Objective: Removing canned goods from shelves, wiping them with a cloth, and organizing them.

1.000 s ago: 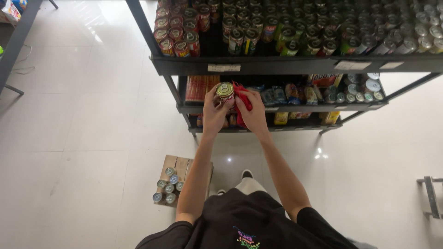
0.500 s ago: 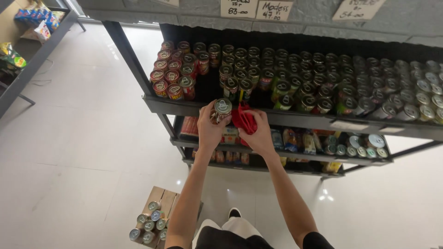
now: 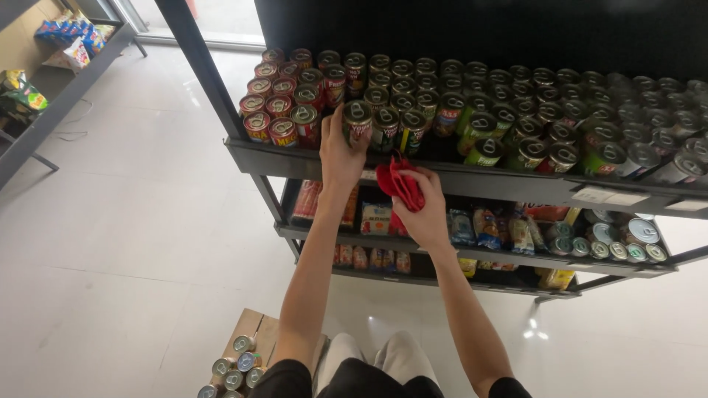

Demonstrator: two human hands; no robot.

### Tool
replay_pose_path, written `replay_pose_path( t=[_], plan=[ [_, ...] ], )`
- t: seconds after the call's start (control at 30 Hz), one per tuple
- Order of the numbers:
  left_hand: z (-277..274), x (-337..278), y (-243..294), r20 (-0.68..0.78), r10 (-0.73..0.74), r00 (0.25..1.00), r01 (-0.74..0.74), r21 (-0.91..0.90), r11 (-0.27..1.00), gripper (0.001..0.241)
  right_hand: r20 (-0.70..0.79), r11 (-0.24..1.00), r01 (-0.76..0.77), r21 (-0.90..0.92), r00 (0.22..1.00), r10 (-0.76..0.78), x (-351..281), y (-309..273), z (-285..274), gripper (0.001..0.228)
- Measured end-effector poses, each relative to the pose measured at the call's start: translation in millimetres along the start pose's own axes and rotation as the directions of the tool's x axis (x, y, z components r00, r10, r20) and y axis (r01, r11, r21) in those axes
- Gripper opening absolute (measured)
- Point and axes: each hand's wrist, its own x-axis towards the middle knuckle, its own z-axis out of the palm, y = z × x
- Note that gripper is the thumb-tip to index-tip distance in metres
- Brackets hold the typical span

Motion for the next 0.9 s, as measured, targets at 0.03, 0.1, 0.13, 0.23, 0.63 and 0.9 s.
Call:
replay_pose_path(
  t=[0.03, 0.1, 0.13, 0.23, 0.63, 0.9],
  plan=[
    [2.2, 6.2, -4.7, -0.001, -0.001, 1.000, 0.001, -0.002, 1.000, 0.065, 0.000, 1.000, 0.000, -0.002, 1.000, 0.000, -1.7, 3.0, 1.6, 0.046],
    [8.0, 20.4, -10.8, 0.022, -0.068, 0.997, 0.065, 0.113, 0.992, 0.069, -0.011, 1.000, 0.005, 0.004, 1.000, -0.005, -3.9, 7.5, 2.6, 0.043],
    [15.6, 26.7, -27.8, 0.024, -0.064, 0.998, 0.061, 0.110, 0.992, 0.069, -0.016, 1.000, 0.006, 0.002, 1.000, -0.006, -6.0, 11.5, 2.7, 0.043],
    [43.5, 50.1, -71.2, 0.032, -0.046, 0.998, 0.037, 0.251, 0.967, 0.066, -0.034, 1.000, 0.007, 0.000, 0.999, -0.007, -8.4, 22.4, -0.4, 0.044],
    [53.6, 65.7, -102.6, 0.046, -0.041, 0.998, 0.024, 0.315, 0.949, 0.051, 0.009, 0.991, -0.129, -0.021, 0.992, 0.129, -37.3, 20.4, -15.5, 0.042],
    [56.2, 77.3, -93.6, 0.453, -0.345, 0.822, 0.023, 0.579, 0.815, 0.074, 0.035, 0.987, -0.158, 0.019, 0.987, 0.157, -54.9, 33.2, -21.8, 0.039]
  ],
)
